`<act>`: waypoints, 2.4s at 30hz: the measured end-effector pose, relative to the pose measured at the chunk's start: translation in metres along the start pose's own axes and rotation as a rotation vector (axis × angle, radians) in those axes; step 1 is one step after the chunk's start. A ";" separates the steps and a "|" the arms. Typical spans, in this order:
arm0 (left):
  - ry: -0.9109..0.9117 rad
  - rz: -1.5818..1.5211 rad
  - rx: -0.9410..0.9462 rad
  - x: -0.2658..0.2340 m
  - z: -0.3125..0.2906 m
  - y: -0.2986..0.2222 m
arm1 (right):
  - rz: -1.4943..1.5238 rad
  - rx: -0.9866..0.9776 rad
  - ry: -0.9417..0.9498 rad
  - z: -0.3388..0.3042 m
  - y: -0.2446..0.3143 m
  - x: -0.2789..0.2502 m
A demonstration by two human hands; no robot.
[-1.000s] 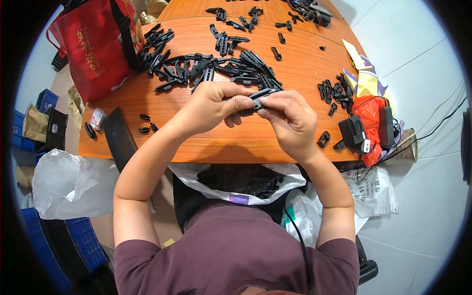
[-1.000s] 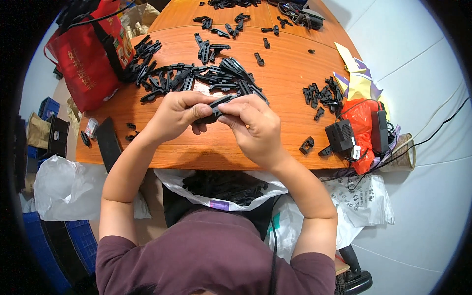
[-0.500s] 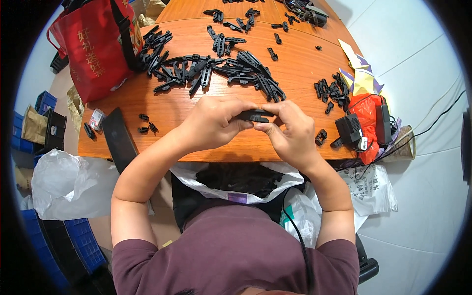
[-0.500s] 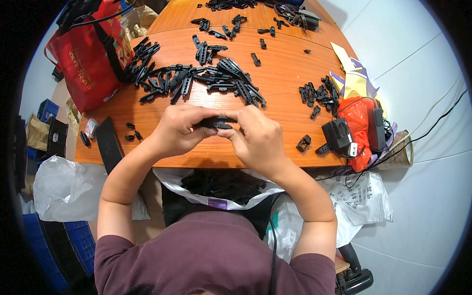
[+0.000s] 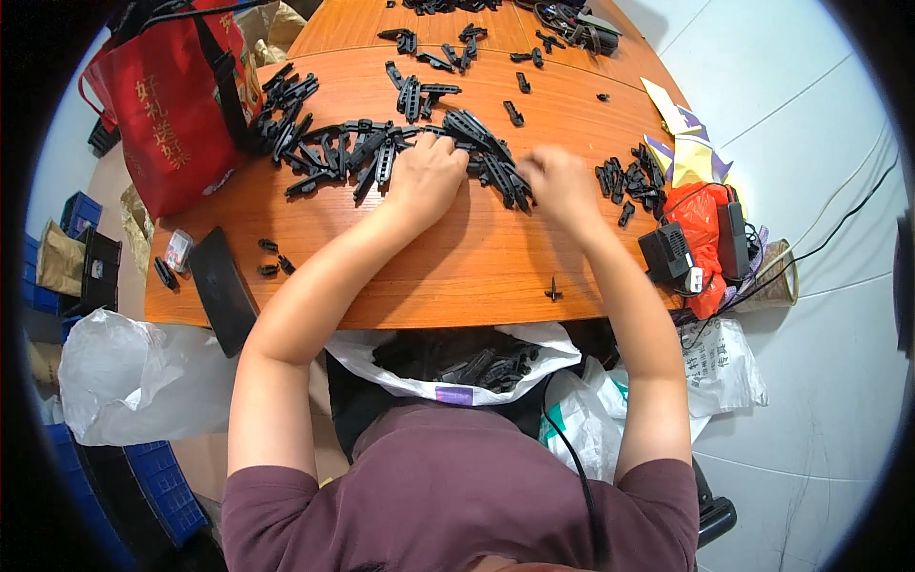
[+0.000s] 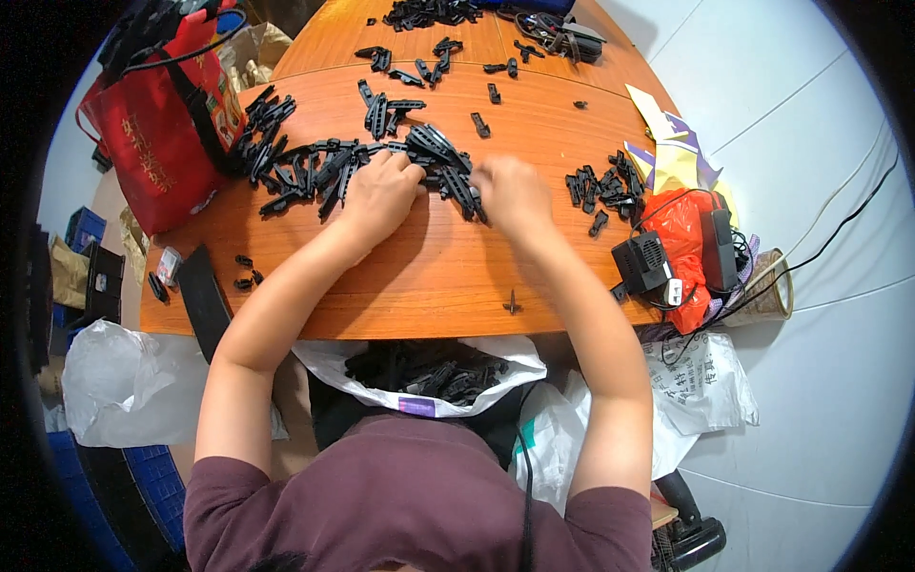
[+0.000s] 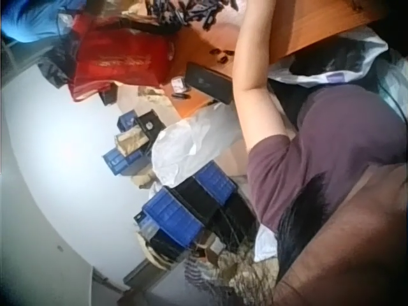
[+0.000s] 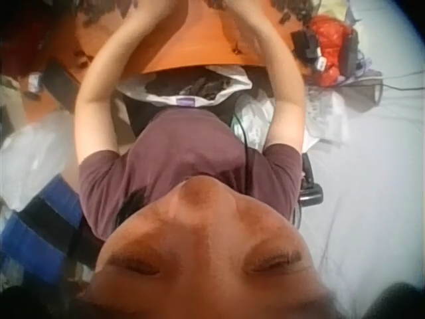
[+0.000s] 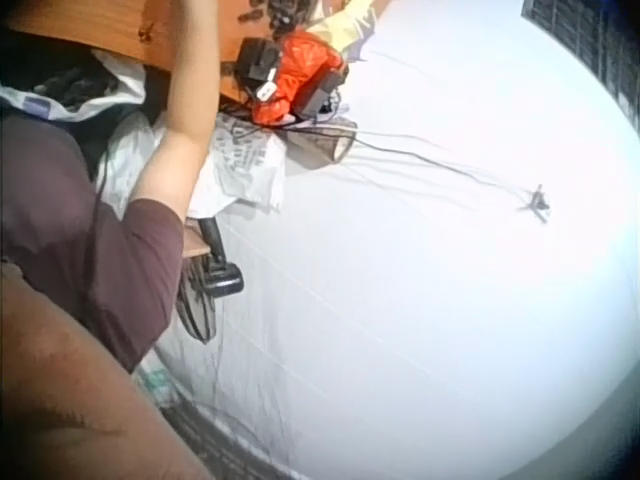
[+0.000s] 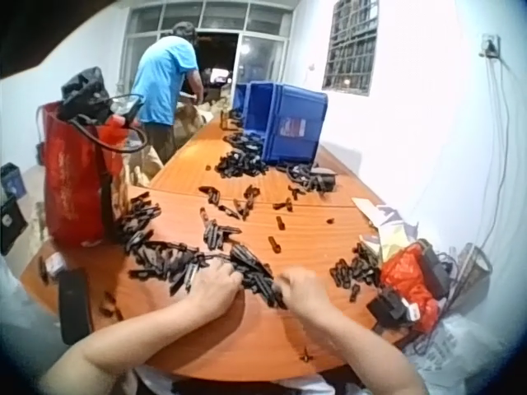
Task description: The person repeatedly assembles small black plastic components by fitting and snapping pieces together by hand, then sorts and arranges the plastic parts on the table.
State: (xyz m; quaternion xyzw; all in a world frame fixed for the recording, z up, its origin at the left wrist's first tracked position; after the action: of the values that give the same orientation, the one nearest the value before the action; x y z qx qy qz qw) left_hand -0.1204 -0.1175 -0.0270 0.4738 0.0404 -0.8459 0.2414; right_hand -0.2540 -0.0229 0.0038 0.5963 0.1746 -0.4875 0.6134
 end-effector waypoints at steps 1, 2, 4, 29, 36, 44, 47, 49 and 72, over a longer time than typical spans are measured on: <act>-0.002 0.007 0.004 -0.002 -0.002 -0.001 | -0.035 0.037 -0.108 0.026 -0.012 0.003; -0.001 0.003 -0.002 -0.005 -0.004 -0.002 | -0.057 0.069 -0.135 0.049 -0.022 0.007; -0.002 0.042 0.003 -0.014 -0.009 -0.005 | -0.067 0.086 -0.165 0.085 -0.031 0.016; 0.209 -1.145 -0.302 -0.106 -0.033 0.012 | 0.606 -0.560 -0.263 -0.060 0.100 -0.021; -0.099 -0.661 0.000 -0.123 -0.037 -0.001 | 0.451 -0.476 -0.190 -0.067 0.099 -0.022; 0.450 -0.836 0.018 -0.076 -0.045 -0.013 | 0.161 -0.329 0.275 -0.132 0.067 -0.014; 0.348 -0.526 -0.160 -0.037 -0.025 0.008 | 0.147 -0.215 0.445 -0.150 0.052 0.003; 0.107 -0.275 -0.136 -0.025 -0.009 0.009 | 0.153 -0.217 0.397 -0.126 0.046 0.001; 0.340 -1.634 -0.761 -0.054 -0.023 0.046 | 1.067 -0.096 0.082 0.043 0.072 -0.016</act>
State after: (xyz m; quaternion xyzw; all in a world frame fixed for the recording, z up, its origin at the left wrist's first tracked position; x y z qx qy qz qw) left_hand -0.0582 -0.1312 0.0122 0.3043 0.6739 -0.6021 -0.3013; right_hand -0.2193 -0.0692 0.0673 0.5919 -0.1069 -0.0757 0.7953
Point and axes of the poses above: each hand's wrist, its own z-axis towards the middle knuckle, its own x-axis out of the palm, y = z × x, the point moved 5 cm from there along z, towards the middle knuckle, and after that the axes turned 10 degrees about z, right-handed, at the moved point
